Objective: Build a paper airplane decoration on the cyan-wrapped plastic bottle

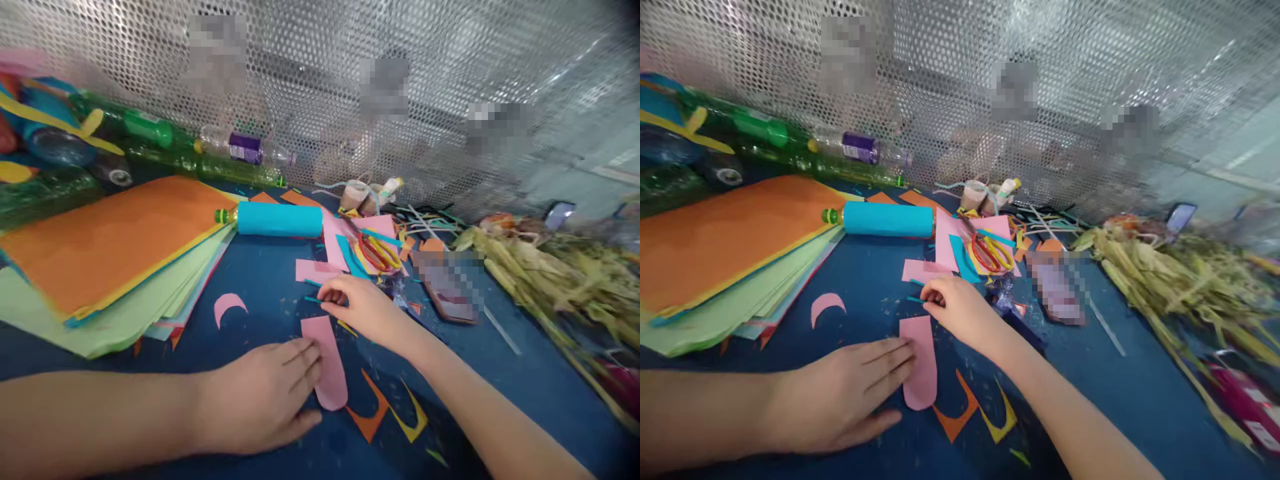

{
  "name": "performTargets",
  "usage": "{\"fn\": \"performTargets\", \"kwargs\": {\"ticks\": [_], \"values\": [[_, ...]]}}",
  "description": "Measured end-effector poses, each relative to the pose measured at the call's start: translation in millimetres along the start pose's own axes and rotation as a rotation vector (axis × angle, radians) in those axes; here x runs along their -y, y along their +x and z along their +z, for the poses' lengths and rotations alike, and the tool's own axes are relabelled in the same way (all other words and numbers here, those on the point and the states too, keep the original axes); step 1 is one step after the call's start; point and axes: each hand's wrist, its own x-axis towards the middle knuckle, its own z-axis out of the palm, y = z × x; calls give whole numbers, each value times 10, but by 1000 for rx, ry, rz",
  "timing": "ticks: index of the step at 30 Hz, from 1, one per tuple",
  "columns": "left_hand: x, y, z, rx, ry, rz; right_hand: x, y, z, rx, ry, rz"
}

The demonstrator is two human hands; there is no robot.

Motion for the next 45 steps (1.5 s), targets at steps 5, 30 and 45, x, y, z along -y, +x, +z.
{"fn": "performTargets", "kwargs": {"ticks": [5,30,45], "values": [[18,-7,-5,19,-14,2,-23,41,17,0,39,-9],[26,-23,13,-35,24,20,175,-110,-117,128,17,8],[25,-21,18,-54,20,12,159,-91,-74,127,-11,1]]}}
